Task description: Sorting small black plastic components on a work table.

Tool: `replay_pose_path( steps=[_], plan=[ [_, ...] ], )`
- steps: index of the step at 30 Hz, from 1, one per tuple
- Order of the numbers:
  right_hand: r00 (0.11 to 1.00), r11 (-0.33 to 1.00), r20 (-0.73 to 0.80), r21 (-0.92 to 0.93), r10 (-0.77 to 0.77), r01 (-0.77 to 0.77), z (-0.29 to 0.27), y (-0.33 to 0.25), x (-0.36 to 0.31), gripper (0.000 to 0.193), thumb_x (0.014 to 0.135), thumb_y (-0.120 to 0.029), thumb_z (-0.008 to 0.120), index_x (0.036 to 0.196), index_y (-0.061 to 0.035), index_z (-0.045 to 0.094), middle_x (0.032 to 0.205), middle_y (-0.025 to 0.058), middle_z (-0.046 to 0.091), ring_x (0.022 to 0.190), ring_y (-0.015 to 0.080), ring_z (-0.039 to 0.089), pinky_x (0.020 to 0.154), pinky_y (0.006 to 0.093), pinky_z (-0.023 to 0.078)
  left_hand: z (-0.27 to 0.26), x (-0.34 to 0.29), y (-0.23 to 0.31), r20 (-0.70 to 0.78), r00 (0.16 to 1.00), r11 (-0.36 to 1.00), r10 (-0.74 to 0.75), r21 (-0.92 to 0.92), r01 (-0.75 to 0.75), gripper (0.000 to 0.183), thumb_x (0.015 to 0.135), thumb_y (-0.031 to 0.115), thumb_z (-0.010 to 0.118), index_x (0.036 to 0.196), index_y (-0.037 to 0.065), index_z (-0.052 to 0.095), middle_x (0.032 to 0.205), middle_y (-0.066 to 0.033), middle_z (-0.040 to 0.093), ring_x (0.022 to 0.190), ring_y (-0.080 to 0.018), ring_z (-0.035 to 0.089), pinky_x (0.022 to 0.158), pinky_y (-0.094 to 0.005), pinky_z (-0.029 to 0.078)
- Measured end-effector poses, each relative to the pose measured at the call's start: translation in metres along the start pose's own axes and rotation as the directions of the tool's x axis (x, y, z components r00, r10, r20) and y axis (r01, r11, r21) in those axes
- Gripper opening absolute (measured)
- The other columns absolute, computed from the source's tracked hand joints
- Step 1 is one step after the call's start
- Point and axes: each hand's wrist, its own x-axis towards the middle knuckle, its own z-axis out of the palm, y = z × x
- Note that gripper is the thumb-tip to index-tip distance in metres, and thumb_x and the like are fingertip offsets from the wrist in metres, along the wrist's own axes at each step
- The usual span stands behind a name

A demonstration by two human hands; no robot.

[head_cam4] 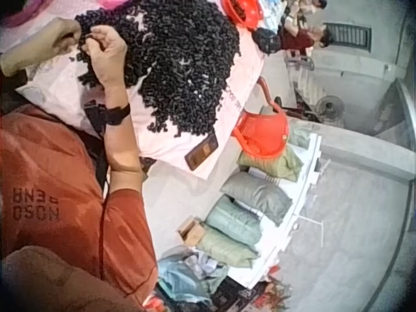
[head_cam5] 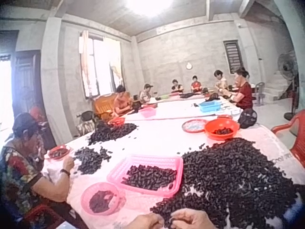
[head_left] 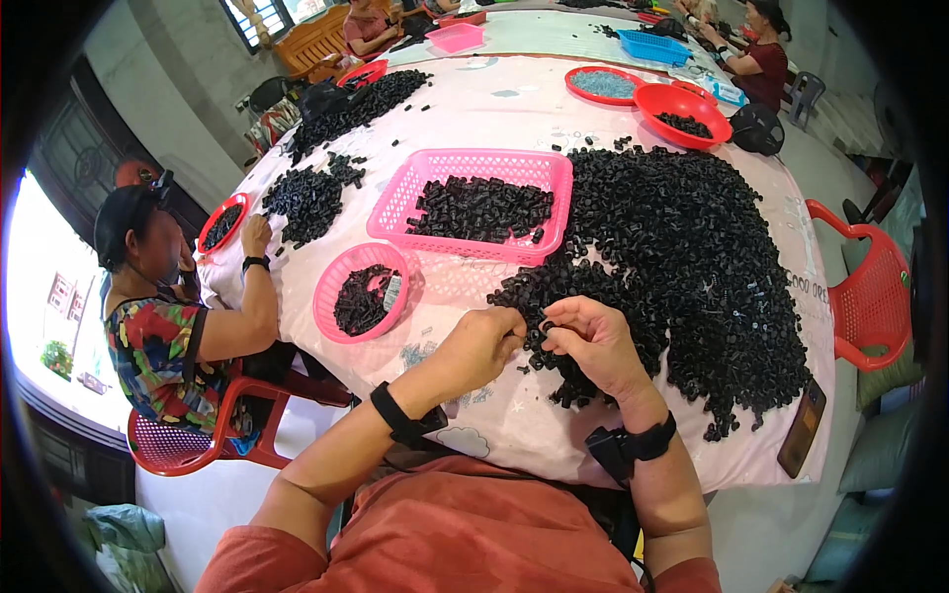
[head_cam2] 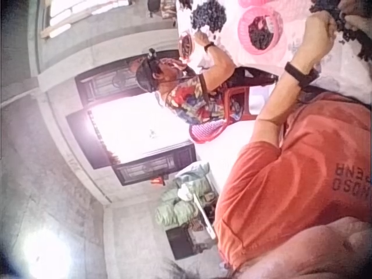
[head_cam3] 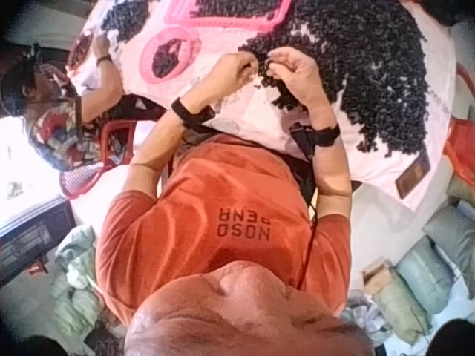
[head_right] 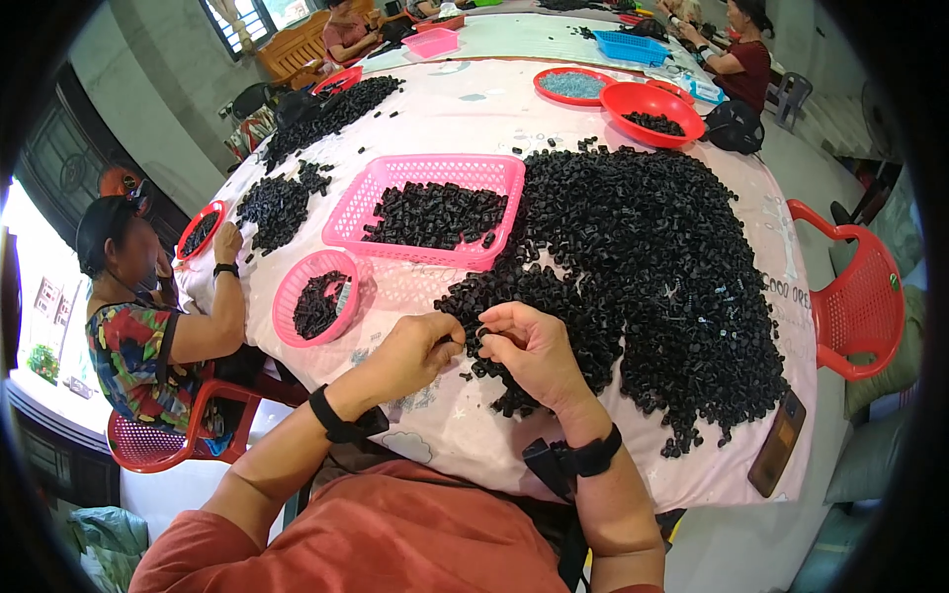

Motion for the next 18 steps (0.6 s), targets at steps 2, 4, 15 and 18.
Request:
replay_pose_path(
  steps=[2, 4, 15, 18],
  plan=[
    [1.000, 1.000, 0.026, -0.031, -0.001, 0.002, 0.002, -0.001, -0.001, 0.020, 0.089, 0.002, 0.063, 0.109, 0.0013, 0.065, 0.097, 0.0068, 0.071, 0.081, 0.0118, 0.070, 0.072, 0.0230, 0.056, -0.007, 0.003, 0.011, 0.051, 0.984, 0.947, -0.170, -0.269, 0.178, 0.005, 0.086, -0.003, 0.059, 0.090, -0.001, 0.060, 0.073, -0.0158, 0.065, 0.066, -0.0264, 0.067, 0.061, -0.0356, 0.052],
    [0.999, 0.999, 0.044, -0.035, -0.009, 0.011, 0.002, 0.000, -0.002, 0.019, 0.089, 0.001, 0.064, 0.108, 0.0017, 0.066, 0.096, 0.0065, 0.071, 0.080, 0.0115, 0.070, 0.072, 0.0232, 0.056, -0.011, 0.004, 0.015, 0.034, 0.990, 0.949, -0.140, -0.281, 0.144, 0.005, 0.087, -0.002, 0.060, 0.092, -0.001, 0.059, 0.072, -0.0114, 0.064, 0.066, -0.0186, 0.065, 0.059, -0.0316, 0.050],
    [0.997, 1.000, 0.083, 0.016, 0.004, -0.005, -0.001, 0.001, -0.003, 0.012, 0.089, -0.006, 0.069, 0.099, 0.0002, 0.070, 0.085, 0.0022, 0.070, 0.075, 0.0076, 0.066, 0.068, 0.0215, 0.053, -0.013, 0.008, 0.038, -0.074, 0.997, 0.987, 0.033, -0.156, -0.044, 0.009, 0.087, -0.004, 0.063, 0.094, 0.000, 0.060, 0.069, -0.0086, 0.061, 0.059, -0.0104, 0.055, 0.053, -0.0280, 0.043],
    [0.996, 0.999, 0.087, 0.035, 0.005, -0.008, -0.002, 0.000, -0.004, 0.010, 0.090, -0.007, 0.069, 0.097, -0.0004, 0.071, 0.084, 0.0013, 0.070, 0.074, 0.0069, 0.065, 0.068, 0.0211, 0.052, -0.016, 0.008, 0.040, -0.060, 0.998, 0.986, 0.033, -0.164, -0.042, 0.009, 0.088, -0.002, 0.063, 0.095, 0.000, 0.059, 0.069, -0.0068, 0.062, 0.061, -0.0098, 0.057, 0.054, -0.0268, 0.045]
  ],
)
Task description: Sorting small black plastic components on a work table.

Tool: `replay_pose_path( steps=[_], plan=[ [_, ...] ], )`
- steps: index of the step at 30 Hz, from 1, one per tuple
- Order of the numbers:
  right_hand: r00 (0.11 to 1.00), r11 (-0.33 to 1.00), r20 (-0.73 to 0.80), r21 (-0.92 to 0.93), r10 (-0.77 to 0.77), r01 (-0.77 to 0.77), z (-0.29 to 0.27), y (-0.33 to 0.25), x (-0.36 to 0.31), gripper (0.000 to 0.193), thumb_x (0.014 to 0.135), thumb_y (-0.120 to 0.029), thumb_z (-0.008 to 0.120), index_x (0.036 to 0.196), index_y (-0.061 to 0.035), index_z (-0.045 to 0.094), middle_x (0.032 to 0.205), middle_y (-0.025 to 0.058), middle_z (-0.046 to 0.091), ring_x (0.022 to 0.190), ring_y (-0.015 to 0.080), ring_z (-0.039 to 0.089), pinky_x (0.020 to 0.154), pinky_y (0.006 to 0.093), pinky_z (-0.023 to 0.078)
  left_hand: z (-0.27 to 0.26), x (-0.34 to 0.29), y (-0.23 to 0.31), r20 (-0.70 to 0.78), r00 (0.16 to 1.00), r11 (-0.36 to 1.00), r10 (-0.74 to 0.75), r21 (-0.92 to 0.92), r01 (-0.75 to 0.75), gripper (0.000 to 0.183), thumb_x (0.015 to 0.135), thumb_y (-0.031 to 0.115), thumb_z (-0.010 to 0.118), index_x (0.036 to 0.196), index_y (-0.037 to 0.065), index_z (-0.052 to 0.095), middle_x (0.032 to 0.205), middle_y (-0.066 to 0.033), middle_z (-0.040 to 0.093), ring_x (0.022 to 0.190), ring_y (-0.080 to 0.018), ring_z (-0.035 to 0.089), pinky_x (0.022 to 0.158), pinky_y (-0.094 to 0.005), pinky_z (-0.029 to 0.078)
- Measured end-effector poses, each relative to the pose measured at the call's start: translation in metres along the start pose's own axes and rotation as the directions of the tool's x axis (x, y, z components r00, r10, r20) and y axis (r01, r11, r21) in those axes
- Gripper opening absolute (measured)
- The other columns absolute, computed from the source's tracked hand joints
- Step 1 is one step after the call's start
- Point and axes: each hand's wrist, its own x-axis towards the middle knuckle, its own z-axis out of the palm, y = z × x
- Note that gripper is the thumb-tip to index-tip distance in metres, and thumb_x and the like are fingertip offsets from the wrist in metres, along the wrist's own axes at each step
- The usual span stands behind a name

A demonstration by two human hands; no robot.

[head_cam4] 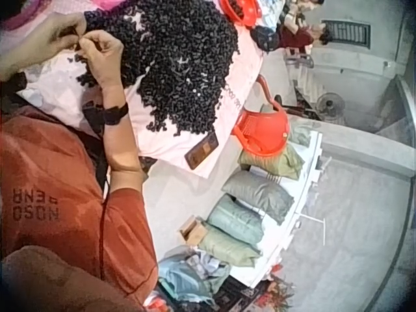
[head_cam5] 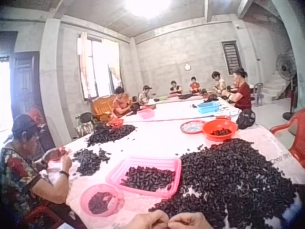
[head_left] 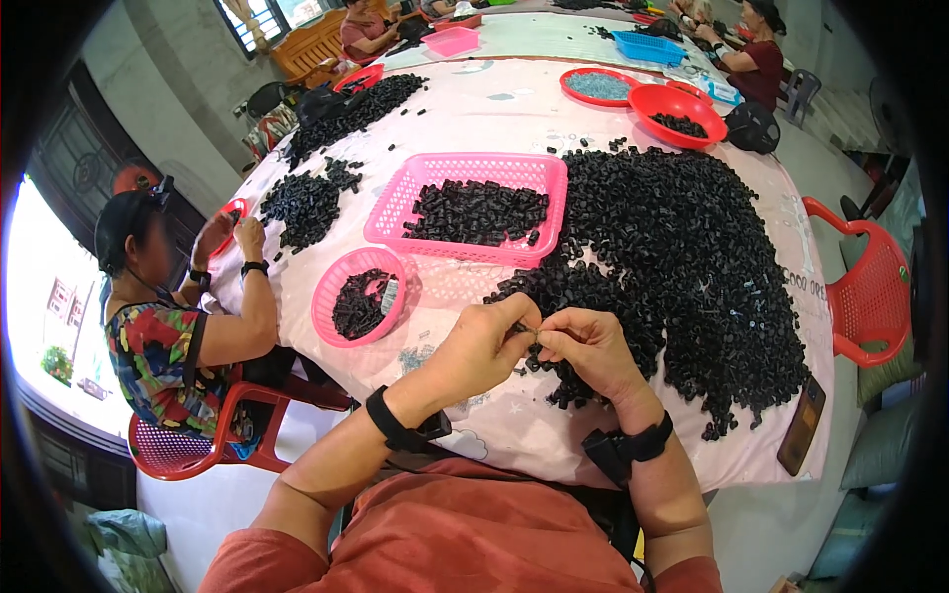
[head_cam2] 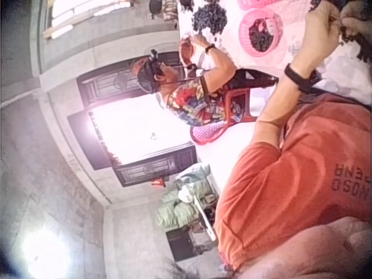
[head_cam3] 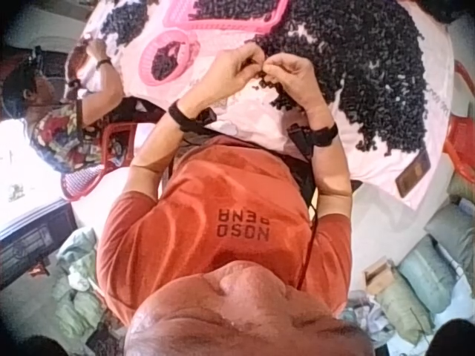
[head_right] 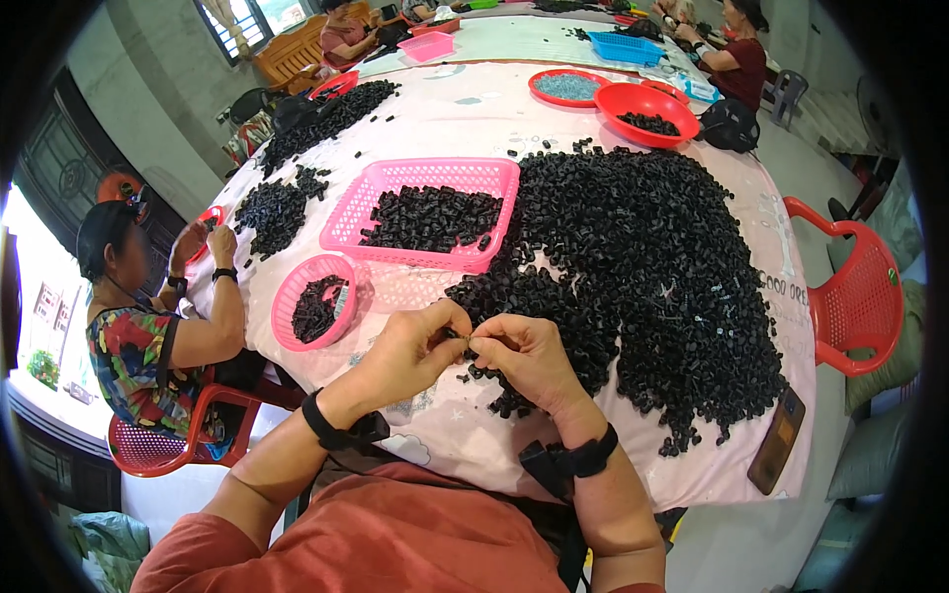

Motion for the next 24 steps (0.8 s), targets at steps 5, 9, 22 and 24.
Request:
replay_pose_path(
  steps=[5, 9, 22, 24],
  plan=[
    [1.000, 1.000, 0.007, 0.008, -0.002, 0.002, 0.0003, -0.0001, 0.0000, 0.010, 0.089, -0.004, 0.069, 0.097, -0.0003, 0.071, 0.085, 0.0009, 0.070, 0.075, 0.0071, 0.065, 0.071, 0.0212, 0.053, -0.0016, -0.0002, -0.0059, 0.073, 0.988, 0.973, -0.134, -0.177, 0.146, 0.006, 0.093, 0.001, 0.060, 0.098, 0.001, 0.057, 0.073, -0.0030, 0.061, 0.065, -0.0090, 0.060, 0.057, -0.0246, 0.047],
    [0.997, 0.997, -0.021, 0.041, -0.071, 0.071, 0.0013, 0.0020, 0.0013, 0.013, 0.088, -0.001, 0.068, 0.100, 0.0003, 0.071, 0.088, 0.0021, 0.071, 0.080, 0.0083, 0.067, 0.074, 0.0221, 0.054, -0.0048, -0.0003, -0.0060, 0.062, 0.985, 0.975, -0.161, -0.147, 0.168, 0.005, 0.093, 0.002, 0.059, 0.097, 0.001, 0.056, 0.074, -0.0032, 0.060, 0.065, -0.0084, 0.059, 0.056, -0.0243, 0.047],
    [0.999, 0.996, 0.025, 0.085, -0.036, 0.034, 0.0002, 0.0042, 0.0033, 0.022, 0.087, 0.003, 0.068, 0.109, 0.0024, 0.067, 0.097, 0.0046, 0.071, 0.087, 0.0100, 0.068, 0.079, 0.0236, 0.054, -0.0059, 0.0036, -0.0060, 0.056, 0.995, 0.994, -0.082, -0.067, 0.085, 0.004, 0.093, 0.004, 0.058, 0.094, 0.001, 0.057, 0.068, -0.0046, 0.060, 0.058, -0.0096, 0.055, 0.053, -0.0265, 0.044],
    [0.999, 0.996, 0.025, 0.085, -0.034, 0.032, 0.0014, 0.0070, 0.0033, 0.023, 0.086, 0.003, 0.067, 0.109, 0.0026, 0.067, 0.098, 0.0044, 0.071, 0.088, 0.0087, 0.067, 0.079, 0.0228, 0.053, -0.0046, 0.0027, -0.0034, 0.030, 0.999, 0.999, -0.017, -0.046, 0.018, 0.004, 0.093, 0.005, 0.058, 0.094, 0.001, 0.057, 0.067, -0.0051, 0.060, 0.058, -0.0099, 0.055, 0.053, -0.0268, 0.044]
  ],
)
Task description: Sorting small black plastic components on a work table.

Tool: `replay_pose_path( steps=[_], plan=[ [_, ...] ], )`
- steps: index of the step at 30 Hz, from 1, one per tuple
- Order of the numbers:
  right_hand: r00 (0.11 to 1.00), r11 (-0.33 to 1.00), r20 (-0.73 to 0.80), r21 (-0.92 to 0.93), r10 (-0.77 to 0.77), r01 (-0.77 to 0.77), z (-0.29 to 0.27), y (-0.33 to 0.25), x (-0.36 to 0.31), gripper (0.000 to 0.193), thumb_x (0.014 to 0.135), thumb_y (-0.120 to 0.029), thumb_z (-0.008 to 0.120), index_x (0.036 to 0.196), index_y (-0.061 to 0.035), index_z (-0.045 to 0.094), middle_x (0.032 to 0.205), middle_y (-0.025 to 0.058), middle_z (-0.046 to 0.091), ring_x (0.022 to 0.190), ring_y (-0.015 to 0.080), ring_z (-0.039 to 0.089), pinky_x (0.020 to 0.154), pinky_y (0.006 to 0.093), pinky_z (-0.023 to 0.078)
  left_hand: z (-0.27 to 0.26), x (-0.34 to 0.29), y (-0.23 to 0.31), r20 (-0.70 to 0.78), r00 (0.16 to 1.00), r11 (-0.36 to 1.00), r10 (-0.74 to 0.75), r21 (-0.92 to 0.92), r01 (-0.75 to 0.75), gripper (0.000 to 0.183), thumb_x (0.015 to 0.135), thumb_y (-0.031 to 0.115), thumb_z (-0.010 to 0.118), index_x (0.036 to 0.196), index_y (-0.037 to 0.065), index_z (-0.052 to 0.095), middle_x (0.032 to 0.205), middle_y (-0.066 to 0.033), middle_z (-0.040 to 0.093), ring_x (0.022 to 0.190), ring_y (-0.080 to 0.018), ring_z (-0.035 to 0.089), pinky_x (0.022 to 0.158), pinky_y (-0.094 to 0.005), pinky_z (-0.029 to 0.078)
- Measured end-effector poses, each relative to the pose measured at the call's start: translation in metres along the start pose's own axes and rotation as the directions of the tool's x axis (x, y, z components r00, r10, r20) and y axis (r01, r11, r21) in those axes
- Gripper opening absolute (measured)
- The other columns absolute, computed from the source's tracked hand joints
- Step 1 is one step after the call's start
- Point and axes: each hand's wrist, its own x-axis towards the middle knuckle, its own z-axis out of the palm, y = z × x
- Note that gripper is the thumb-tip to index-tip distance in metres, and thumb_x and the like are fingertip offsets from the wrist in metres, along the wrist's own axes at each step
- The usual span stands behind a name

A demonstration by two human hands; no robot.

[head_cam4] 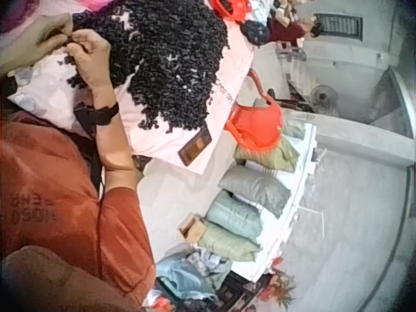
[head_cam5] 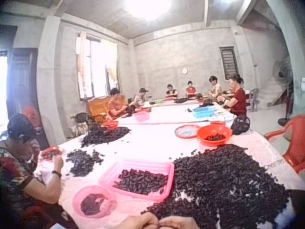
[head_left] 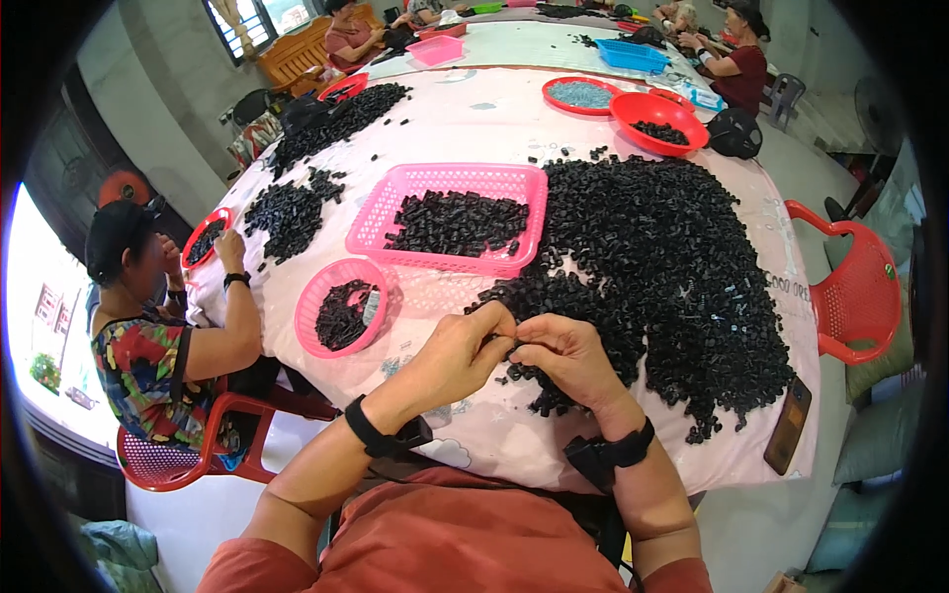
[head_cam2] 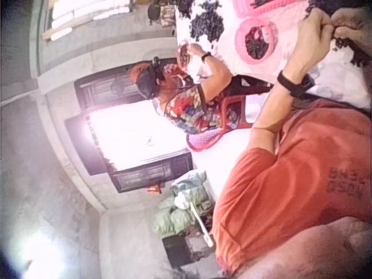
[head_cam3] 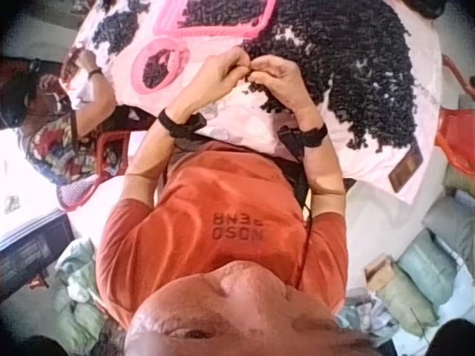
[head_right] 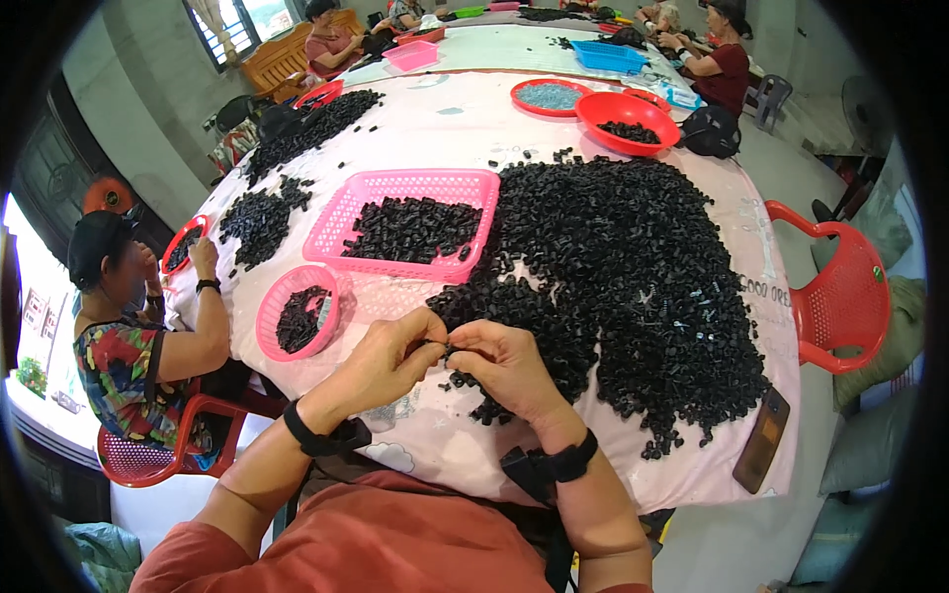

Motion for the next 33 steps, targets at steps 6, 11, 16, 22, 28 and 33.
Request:
replay_pose_path(
  steps=[6, 11, 16, 22, 28, 33],
  plan=[
    [1.000, 0.998, 0.018, 0.064, -0.024, 0.023, 0.001, -0.001, 0.000, 0.028, 0.085, 0.005, 0.068, 0.112, 0.0020, 0.065, 0.101, 0.0057, 0.071, 0.091, 0.0103, 0.067, 0.082, 0.0240, 0.054, 0.004, 0.001, -0.002, 0.017, 0.999, 0.998, -0.040, -0.042, 0.041, 0.007, 0.094, 0.007, 0.060, 0.094, 0.001, 0.056, 0.068, -0.0037, 0.061, 0.056, -0.0090, 0.055, 0.050, -0.0264, 0.044],
    [0.999, 0.996, 0.024, 0.078, -0.034, 0.032, -0.001, -0.003, 0.002, 0.031, 0.085, 0.006, 0.067, 0.116, 0.0019, 0.062, 0.105, 0.0080, 0.070, 0.094, 0.0133, 0.067, 0.085, 0.0263, 0.055, 0.001, 0.003, 0.001, 0.071, 0.986, 0.985, -0.148, -0.074, 0.154, 0.016, 0.095, 0.012, 0.065, 0.096, 0.003, 0.053, 0.068, -0.0012, 0.061, 0.055, -0.0066, 0.054, 0.049, -0.0234, 0.043],
    [0.999, 0.998, -0.041, 0.063, 0.007, -0.005, -0.005, -0.006, 0.000, 0.030, 0.087, 0.001, 0.068, 0.117, 0.0006, 0.062, 0.103, 0.0082, 0.070, 0.089, 0.0140, 0.069, 0.078, 0.0251, 0.055, 0.002, 0.003, -0.001, 0.002, 0.983, 0.976, -0.181, -0.119, 0.180, 0.014, 0.094, 0.011, 0.066, 0.095, 0.003, 0.055, 0.068, 0.0003, 0.059, 0.057, -0.0046, 0.052, 0.050, -0.0225, 0.041],
    [0.999, 0.992, -0.041, 0.123, -0.021, 0.026, -0.009, -0.003, 0.001, 0.029, 0.089, 0.001, 0.067, 0.117, -0.0003, 0.063, 0.101, 0.0062, 0.069, 0.087, 0.0118, 0.068, 0.075, 0.0232, 0.055, 0.005, 0.002, 0.005, 0.012, 0.999, 0.999, -0.033, -0.040, 0.033, 0.024, 0.093, 0.008, 0.066, 0.115, -0.001, 0.062, 0.068, -0.0053, 0.058, 0.059, -0.0089, 0.050, 0.055, -0.0253, 0.042],
    [0.998, 0.992, -0.058, 0.115, -0.038, 0.045, -0.006, -0.005, 0.003, 0.027, 0.090, 0.002, 0.066, 0.117, 0.0000, 0.062, 0.099, 0.0050, 0.069, 0.084, 0.0102, 0.067, 0.074, 0.0220, 0.055, 0.015, -0.004, -0.007, -0.083, 0.973, 0.973, 0.214, 0.106, -0.205, 0.038, 0.090, 0.006, 0.067, 0.127, -0.001, 0.060, 0.084, -0.0186, 0.070, 0.070, -0.0252, 0.069, 0.066, -0.0326, 0.053],
    [0.994, 0.987, -0.099, 0.153, -0.038, 0.053, -0.006, -0.004, 0.002, 0.027, 0.089, 0.003, 0.066, 0.116, 0.0011, 0.062, 0.099, 0.0060, 0.069, 0.085, 0.0107, 0.068, 0.074, 0.0223, 0.055, 0.016, -0.004, -0.001, -0.042, 0.992, 0.989, 0.123, 0.090, -0.119, 0.041, 0.090, 0.006, 0.067, 0.130, -0.001, 0.058, 0.088, -0.0197, 0.071, 0.072, -0.0264, 0.071, 0.066, -0.0335, 0.055]
  ],
)
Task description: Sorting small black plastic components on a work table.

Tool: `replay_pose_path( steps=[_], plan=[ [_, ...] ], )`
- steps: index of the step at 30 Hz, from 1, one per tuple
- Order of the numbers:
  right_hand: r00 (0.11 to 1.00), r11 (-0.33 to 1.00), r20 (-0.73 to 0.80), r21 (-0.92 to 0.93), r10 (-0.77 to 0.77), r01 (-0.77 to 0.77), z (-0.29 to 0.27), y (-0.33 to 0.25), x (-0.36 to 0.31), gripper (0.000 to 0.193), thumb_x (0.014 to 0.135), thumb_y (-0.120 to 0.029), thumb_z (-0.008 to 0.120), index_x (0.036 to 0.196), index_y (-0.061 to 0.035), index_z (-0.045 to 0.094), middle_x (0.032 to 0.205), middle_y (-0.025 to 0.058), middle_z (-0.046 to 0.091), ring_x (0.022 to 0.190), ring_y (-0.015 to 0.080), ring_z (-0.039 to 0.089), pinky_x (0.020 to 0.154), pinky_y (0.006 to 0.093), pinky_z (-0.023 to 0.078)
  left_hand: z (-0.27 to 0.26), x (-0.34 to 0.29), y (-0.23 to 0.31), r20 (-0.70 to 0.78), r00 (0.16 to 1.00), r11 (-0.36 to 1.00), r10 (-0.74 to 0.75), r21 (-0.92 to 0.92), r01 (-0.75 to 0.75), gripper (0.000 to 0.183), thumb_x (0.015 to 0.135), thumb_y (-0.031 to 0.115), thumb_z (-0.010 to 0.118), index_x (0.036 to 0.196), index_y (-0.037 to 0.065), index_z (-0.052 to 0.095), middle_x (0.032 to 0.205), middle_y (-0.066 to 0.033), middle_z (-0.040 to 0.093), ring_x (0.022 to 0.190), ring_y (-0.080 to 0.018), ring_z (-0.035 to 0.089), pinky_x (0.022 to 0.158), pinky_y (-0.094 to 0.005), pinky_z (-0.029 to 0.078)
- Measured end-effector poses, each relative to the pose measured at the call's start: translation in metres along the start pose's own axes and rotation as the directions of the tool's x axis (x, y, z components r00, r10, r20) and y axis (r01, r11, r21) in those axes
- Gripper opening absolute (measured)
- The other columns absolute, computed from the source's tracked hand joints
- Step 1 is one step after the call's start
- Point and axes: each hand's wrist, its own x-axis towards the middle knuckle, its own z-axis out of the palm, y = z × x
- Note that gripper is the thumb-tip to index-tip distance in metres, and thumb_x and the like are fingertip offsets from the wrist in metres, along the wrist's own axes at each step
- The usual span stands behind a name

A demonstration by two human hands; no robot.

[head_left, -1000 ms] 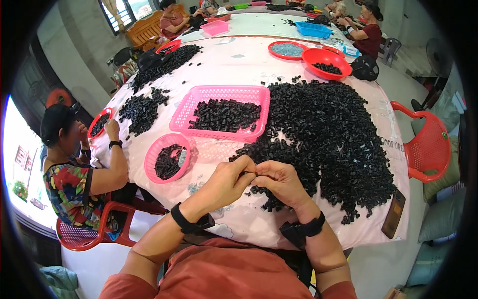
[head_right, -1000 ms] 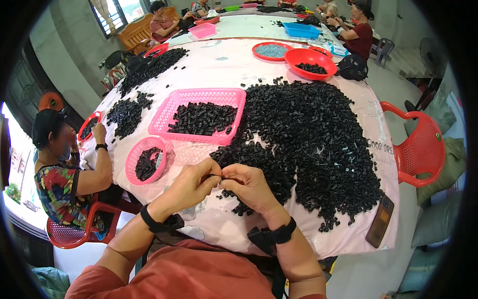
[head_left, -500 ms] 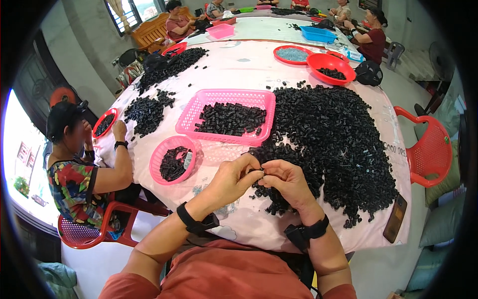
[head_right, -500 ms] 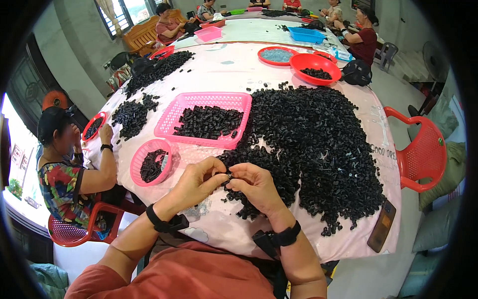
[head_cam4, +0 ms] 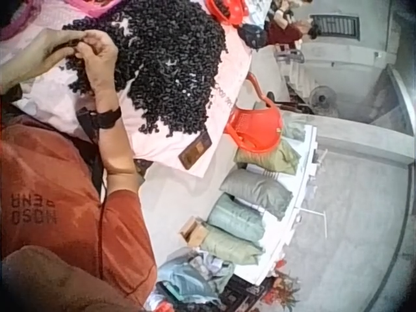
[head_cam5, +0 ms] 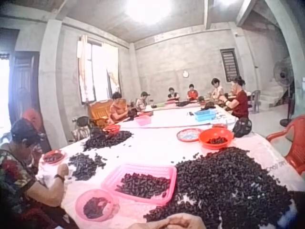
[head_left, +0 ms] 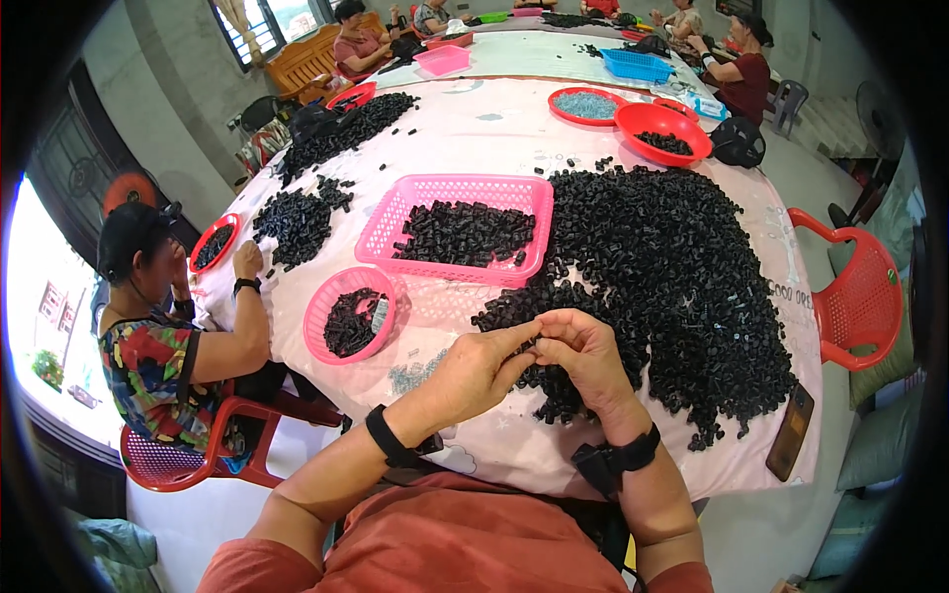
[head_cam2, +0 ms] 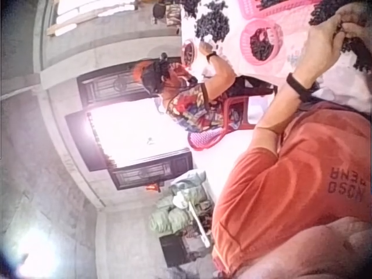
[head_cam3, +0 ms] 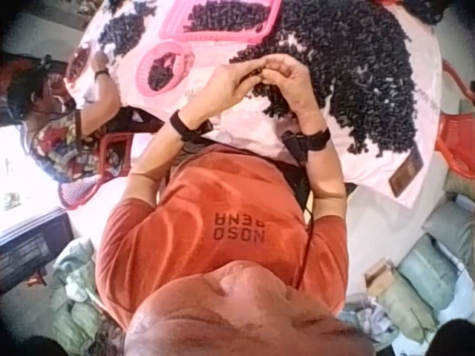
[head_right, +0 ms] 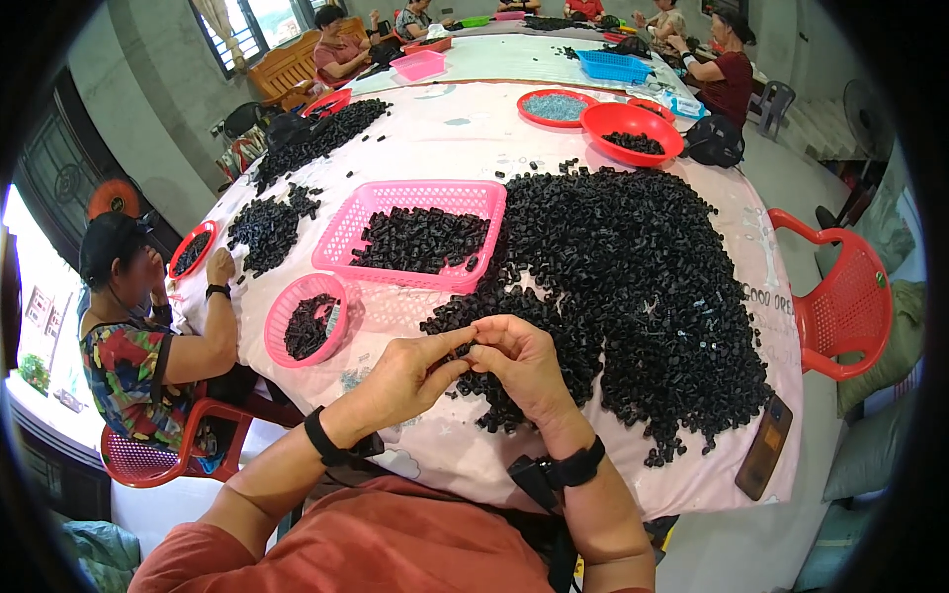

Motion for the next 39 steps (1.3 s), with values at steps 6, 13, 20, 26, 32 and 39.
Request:
replay_pose_path(
  steps=[6, 13, 20, 26, 32, 39],
  plan=[
    [0.999, 0.999, -0.004, -0.036, -0.037, 0.037, -0.001, 0.000, 0.001, 0.028, 0.089, 0.003, 0.066, 0.117, 0.0020, 0.063, 0.102, 0.0080, 0.070, 0.089, 0.0135, 0.070, 0.076, 0.0232, 0.055, 0.004, -0.004, 0.008, -0.017, 0.997, 0.994, -0.078, -0.073, 0.076, 0.041, 0.091, 0.006, 0.066, 0.131, 0.000, 0.058, 0.085, -0.0187, 0.071, 0.070, -0.0257, 0.070, 0.064, -0.0332, 0.054],
    [1.000, 1.000, -0.015, -0.012, -0.013, 0.013, 0.000, 0.001, 0.000, 0.028, 0.089, 0.003, 0.066, 0.117, 0.0027, 0.064, 0.105, 0.0089, 0.070, 0.088, 0.0146, 0.070, 0.080, 0.0242, 0.055, 0.011, -0.009, 0.000, -0.087, 0.996, 1.000, 0.014, 0.003, -0.014, 0.039, 0.092, 0.005, 0.064, 0.130, 0.001, 0.058, 0.082, -0.0185, 0.070, 0.067, -0.0277, 0.069, 0.062, -0.0342, 0.053],
    [1.000, 0.999, 0.011, -0.032, -0.024, 0.024, -0.001, 0.002, 0.000, 0.028, 0.089, 0.004, 0.065, 0.117, 0.0036, 0.065, 0.106, 0.0102, 0.071, 0.091, 0.0137, 0.070, 0.082, 0.0248, 0.056, 0.017, -0.005, -0.002, -0.199, 0.979, 0.999, -0.038, 0.006, 0.040, 0.026, 0.091, 0.005, 0.065, 0.116, 0.000, 0.064, 0.078, -0.0128, 0.070, 0.062, -0.0167, 0.067, 0.057, -0.0293, 0.051],
    [0.999, 0.997, 0.007, -0.066, -0.031, 0.032, 0.006, -0.001, -0.002, 0.029, 0.088, 0.005, 0.066, 0.117, 0.0038, 0.065, 0.105, 0.0103, 0.071, 0.093, 0.0139, 0.069, 0.085, 0.0257, 0.056, 0.013, -0.001, -0.008, -0.244, 0.957, 0.987, -0.158, -0.042, 0.152, 0.012, 0.092, 0.006, 0.065, 0.101, -0.001, 0.069, 0.072, -0.0093, 0.069, 0.056, -0.0119, 0.059, 0.053, -0.0272, 0.047],
    [0.992, 0.964, -0.056, -0.249, -0.115, 0.098, 0.005, 0.007, 0.001, 0.025, 0.087, 0.005, 0.068, 0.112, 0.0039, 0.067, 0.102, 0.0081, 0.071, 0.090, 0.0124, 0.069, 0.083, 0.0242, 0.055, 0.013, 0.002, -0.006, -0.232, 0.963, 0.988, -0.136, 0.036, 0.148, 0.011, 0.092, 0.010, 0.066, 0.094, -0.001, 0.069, 0.069, -0.0123, 0.066, 0.053, -0.0161, 0.058, 0.051, -0.0308, 0.045],
    [0.974, 0.851, -0.020, -0.490, -0.226, 0.188, 0.010, 0.002, -0.003, 0.024, 0.084, 0.006, 0.069, 0.107, 0.0015, 0.070, 0.099, 0.0063, 0.072, 0.090, 0.0100, 0.069, 0.083, 0.0239, 0.055, 0.012, 0.005, -0.008, -0.148, 0.974, 0.960, -0.171, 0.198, 0.199, 0.020, 0.094, 0.018, 0.064, 0.086, 0.001, 0.068, 0.061, -0.0156, 0.059, 0.050, -0.0255, 0.056, 0.051, -0.0374, 0.044]
  ],
)
